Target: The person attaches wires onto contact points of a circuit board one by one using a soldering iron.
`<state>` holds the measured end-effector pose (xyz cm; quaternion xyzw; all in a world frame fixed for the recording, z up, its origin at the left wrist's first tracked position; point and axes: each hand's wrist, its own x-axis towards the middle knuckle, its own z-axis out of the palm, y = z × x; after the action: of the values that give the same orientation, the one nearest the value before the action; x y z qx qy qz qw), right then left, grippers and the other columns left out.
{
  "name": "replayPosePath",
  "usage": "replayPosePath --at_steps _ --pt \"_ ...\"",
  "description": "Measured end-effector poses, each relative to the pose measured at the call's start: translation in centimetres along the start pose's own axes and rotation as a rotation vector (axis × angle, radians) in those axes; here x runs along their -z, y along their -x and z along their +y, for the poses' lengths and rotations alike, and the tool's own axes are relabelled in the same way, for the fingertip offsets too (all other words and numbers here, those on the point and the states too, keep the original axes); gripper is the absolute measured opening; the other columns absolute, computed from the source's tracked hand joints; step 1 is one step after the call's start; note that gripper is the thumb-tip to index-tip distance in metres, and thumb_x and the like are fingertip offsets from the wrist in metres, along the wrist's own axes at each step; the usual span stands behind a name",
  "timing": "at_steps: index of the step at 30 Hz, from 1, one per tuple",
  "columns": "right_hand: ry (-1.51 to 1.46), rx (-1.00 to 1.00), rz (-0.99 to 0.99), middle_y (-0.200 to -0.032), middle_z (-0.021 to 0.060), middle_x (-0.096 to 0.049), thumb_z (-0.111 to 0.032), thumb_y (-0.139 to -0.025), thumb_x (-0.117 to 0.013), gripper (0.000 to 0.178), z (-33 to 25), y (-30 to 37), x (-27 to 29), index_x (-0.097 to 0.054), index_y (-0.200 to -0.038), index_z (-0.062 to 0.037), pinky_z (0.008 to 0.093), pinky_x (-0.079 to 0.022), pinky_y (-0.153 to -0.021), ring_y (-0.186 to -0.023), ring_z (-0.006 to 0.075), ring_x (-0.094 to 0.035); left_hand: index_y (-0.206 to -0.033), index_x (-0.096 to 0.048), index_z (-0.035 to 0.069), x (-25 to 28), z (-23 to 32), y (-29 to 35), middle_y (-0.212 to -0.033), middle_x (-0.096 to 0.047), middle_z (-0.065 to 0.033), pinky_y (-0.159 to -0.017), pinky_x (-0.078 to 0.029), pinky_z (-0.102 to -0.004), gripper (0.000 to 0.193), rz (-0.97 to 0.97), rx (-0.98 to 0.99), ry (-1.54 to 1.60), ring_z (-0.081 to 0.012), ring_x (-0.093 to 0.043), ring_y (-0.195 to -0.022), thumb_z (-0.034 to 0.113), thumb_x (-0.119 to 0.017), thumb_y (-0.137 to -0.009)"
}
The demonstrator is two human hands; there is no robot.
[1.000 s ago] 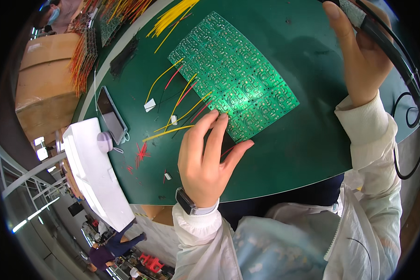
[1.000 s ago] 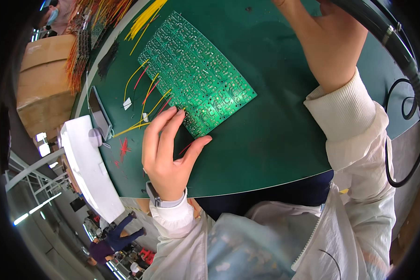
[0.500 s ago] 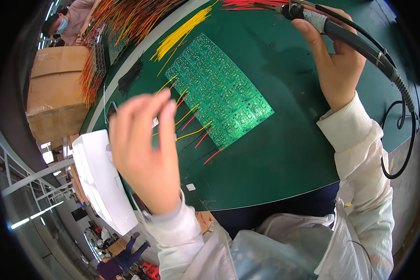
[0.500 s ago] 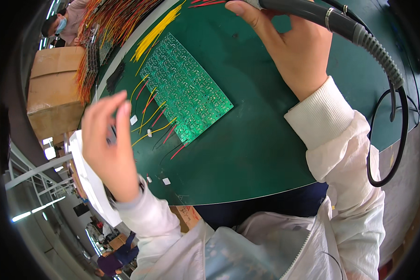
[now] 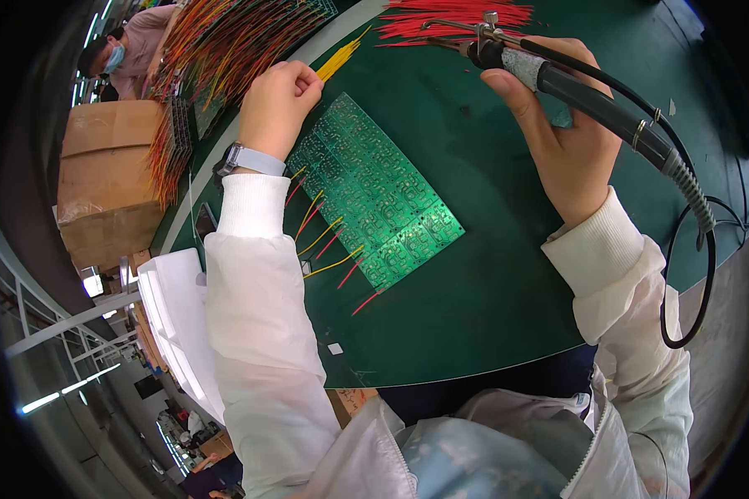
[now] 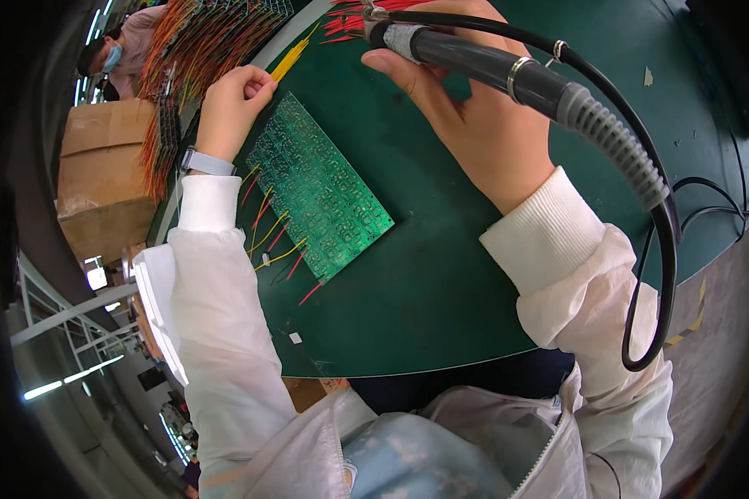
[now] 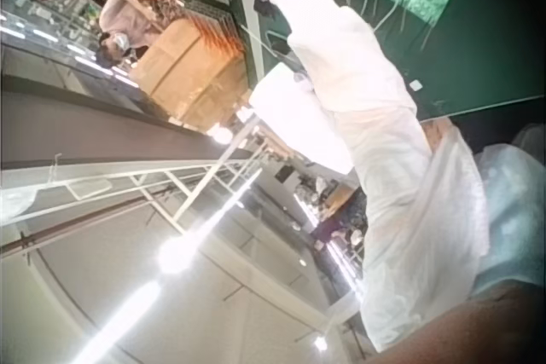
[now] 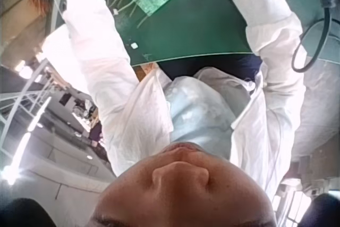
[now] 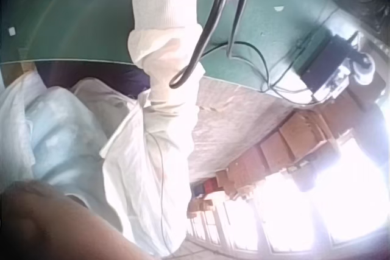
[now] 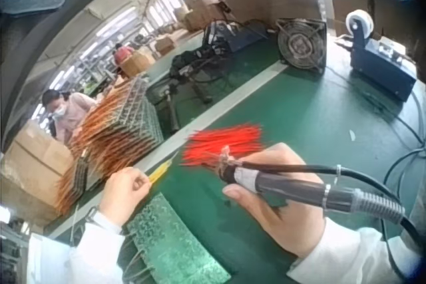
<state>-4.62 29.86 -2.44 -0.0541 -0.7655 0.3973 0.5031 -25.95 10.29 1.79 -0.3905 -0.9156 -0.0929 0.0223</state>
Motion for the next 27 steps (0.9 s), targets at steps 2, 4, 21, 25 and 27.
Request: replayPosePath --at_steps 2,4,21,25,27 --pt "-0.003 -0.006 0.005 -0.092 0.0074 -0.064 -0.013 -0.079 -0.078 0.026 -0.2 -0.1 -0.1 -0.066 -0.095 0.0032 0.0241 -0.048 -0.073 -0.078 0.0154 -0.062 -0.084 -0.066 0.006 0.1 -0.7 -0.1 -0.078 -0.064 -0.0069 -0.065 -0.049 -0.036 0.011 0.065 -0.18 -0.098 -0.0248 -0.062 -0.072 0.016 -0.068 -0.081" --pt "0.021 -0.002 0.027 -0.091 0.0075 -0.065 -0.014 -0.078 -0.079 0.027 -0.2 0.0 -0.2 -0.066 -0.094 0.003 0.0241 -0.049 -0.072 -0.077 0.0155 -0.063 -0.084 -0.065 0.006 0.2 -1.1 -0.1 -0.079 -0.063 -0.0065 -0.065 -0.049 -0.0358 0.01 0.081 -0.213 -0.107 -0.0246 -0.061 -0.072 0.015 -0.067 -0.082" --pt "-0.008 0.018 -0.015 -0.094 0.0081 -0.064 -0.014 -0.08 -0.077 0.027 0.2 0.5 -0.1 -0.065 -0.097 0.0028 0.0268 -0.05 -0.074 -0.08 0.0164 -0.062 -0.102 -0.058 -0.001 3.6 8.9 11.8 -0.093 -0.063 -0.0061 -0.074 -0.051 -0.024 0.017 0.291 0.148 0.596 -0.0122 -0.064 -0.08 -0.006 -0.06 -0.086" --pt "-0.123 -0.007 0.037 -0.084 0.0087 -0.062 -0.009 -0.079 -0.076 0.026 -0.7 0.4 -1.0 -0.06 -0.096 0.0023 0.0262 -0.047 -0.067 -0.075 0.0165 -0.06 -0.108 -0.053 -0.002 3.0 11.7 16.0 -0.096 -0.057 -0.0066 -0.076 -0.049 -0.0228 0.017 0.323 0.318 0.836 -0.0118 -0.062 -0.085 -0.005 -0.052 -0.092" --pt "-0.221 -0.126 0.029 -0.084 0.0095 -0.061 -0.008 -0.079 -0.076 0.026 -0.9 0.7 -1.0 -0.06 -0.096 0.0025 0.0266 -0.047 -0.066 -0.075 0.0169 -0.06 -0.108 -0.051 -0.002 2.0 11.6 17.1 -0.1 -0.056 -0.0079 -0.076 -0.045 -0.0232 0.015 0.479 0.333 0.738 -0.0112 -0.057 -0.088 -0.002 -0.049 -0.094"
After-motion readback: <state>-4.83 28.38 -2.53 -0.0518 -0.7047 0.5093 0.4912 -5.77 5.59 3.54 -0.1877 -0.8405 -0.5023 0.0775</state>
